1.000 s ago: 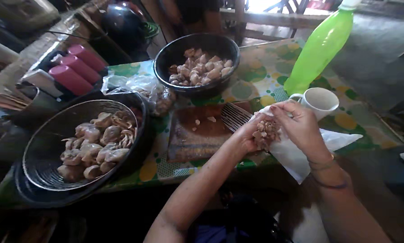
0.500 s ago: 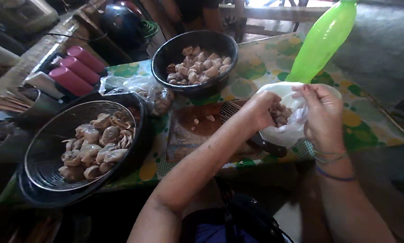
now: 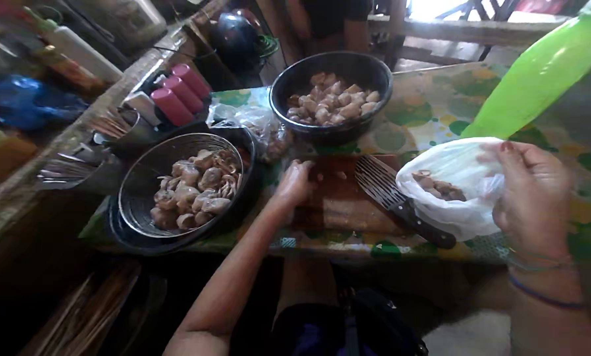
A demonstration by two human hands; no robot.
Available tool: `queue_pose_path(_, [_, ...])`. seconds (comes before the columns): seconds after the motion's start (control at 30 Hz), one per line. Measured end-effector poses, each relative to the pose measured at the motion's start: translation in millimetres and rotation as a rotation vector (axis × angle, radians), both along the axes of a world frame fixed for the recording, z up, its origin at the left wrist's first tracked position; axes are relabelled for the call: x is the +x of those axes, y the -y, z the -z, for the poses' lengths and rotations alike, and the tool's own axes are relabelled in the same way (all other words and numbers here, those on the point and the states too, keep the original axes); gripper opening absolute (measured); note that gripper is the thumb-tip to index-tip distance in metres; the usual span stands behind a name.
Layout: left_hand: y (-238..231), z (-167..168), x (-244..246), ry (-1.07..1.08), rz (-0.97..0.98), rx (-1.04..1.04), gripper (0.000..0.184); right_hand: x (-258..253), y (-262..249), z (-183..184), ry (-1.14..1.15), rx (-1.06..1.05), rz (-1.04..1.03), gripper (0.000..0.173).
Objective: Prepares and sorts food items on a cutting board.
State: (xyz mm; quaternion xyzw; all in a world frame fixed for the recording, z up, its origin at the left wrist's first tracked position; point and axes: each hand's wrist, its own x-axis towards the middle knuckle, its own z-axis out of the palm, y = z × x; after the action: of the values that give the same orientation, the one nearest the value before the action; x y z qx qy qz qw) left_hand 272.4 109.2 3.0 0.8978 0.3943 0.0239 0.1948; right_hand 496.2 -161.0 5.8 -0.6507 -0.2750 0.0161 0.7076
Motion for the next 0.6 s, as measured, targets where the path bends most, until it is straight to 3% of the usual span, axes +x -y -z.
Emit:
queue_pose_path(0.07, [4.1, 6.9, -2.7, 0.015, -0.063, -0.082, 0.051, -1.2, -4.4, 1.4, -0.014, 0.006, -0.012, 0.016])
queue_pose_path(0.17, [13.9, 12.3, 11.0, 0.075, -0.066, -0.12, 0.047, -6.1, -9.8, 2.5, -0.044, 0.024, -0.011, 0.013])
queue_pose_path(0.37, [27.4, 10.4, 43.2, 0.165, 0.122, -0.243, 0.044, -6.1, -13.1, 5.7, 0.013, -0.015, -0.013, 0.016])
queue_pose_path(0.6, [35.8, 19.3, 47.4, 0.133, 0.23, -0.092, 0.021, -3.5, -12.2, 8.9, 0.062, 0.002, -0.022, 0.014])
